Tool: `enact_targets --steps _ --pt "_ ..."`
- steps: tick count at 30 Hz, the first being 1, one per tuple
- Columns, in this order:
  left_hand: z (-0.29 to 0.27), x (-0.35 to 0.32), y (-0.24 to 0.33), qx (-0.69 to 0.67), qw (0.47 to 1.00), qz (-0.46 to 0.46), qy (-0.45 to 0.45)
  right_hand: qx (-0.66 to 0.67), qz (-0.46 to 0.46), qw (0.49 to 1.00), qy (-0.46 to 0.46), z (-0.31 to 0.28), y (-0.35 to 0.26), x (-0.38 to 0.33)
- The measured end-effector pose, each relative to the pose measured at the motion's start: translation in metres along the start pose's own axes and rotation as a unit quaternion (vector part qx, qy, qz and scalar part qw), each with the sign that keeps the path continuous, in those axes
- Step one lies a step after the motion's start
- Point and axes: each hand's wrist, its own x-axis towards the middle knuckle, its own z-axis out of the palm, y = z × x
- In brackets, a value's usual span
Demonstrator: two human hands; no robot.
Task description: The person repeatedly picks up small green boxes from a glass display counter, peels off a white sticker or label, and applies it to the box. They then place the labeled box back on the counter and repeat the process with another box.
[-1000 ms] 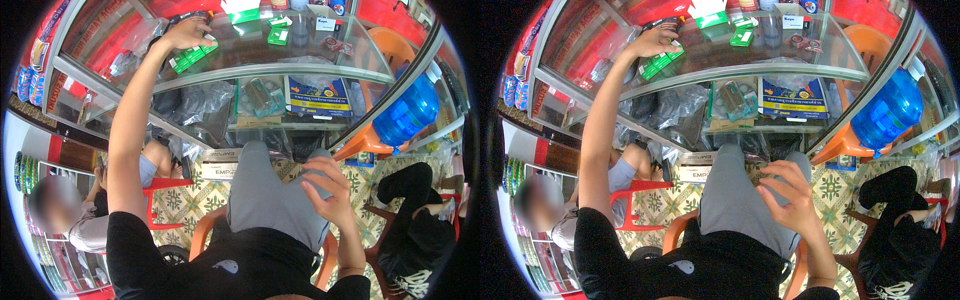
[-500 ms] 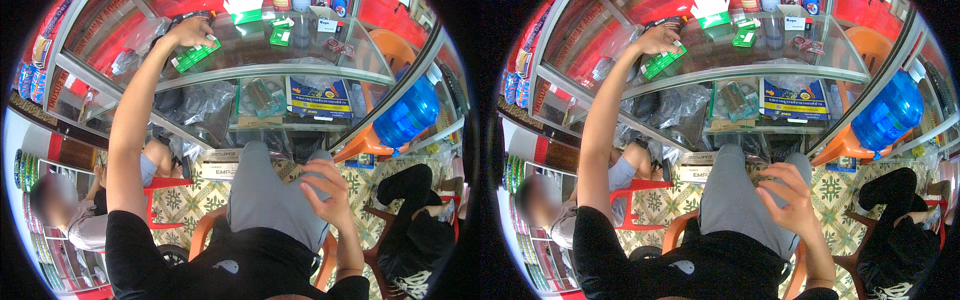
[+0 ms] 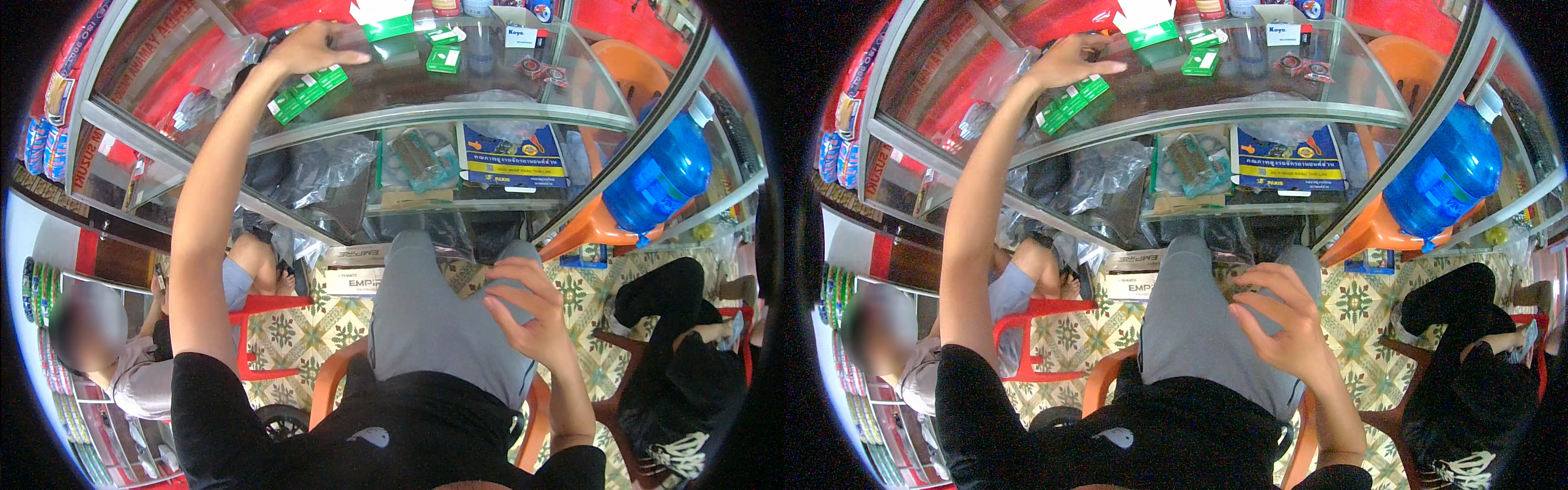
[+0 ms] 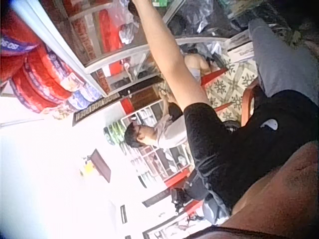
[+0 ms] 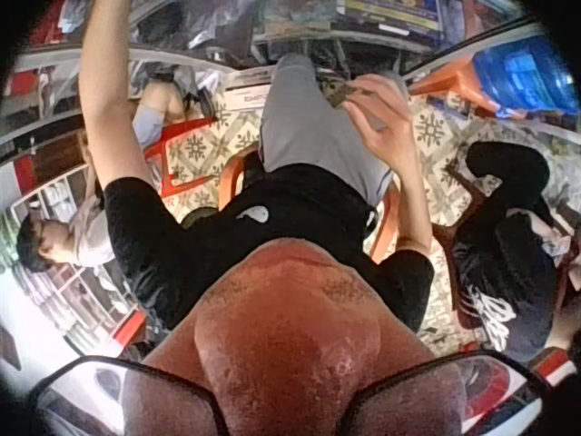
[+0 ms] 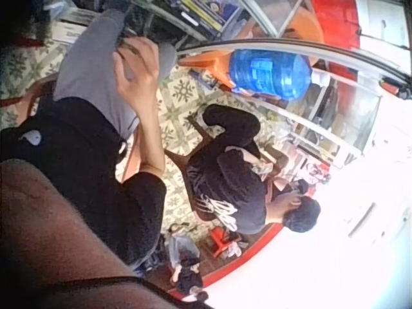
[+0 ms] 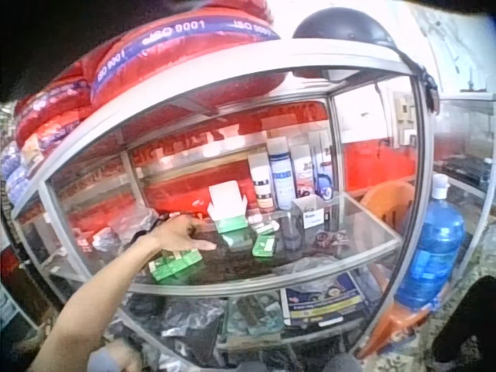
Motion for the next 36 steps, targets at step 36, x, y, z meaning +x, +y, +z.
enact_targets --steps 36 --pt "0.174 -0.192 0.254 -0.871 0.487 -0.011 -0.069 0.15 0.082 0.978 0.122 -0.008 -0.003 0.052"
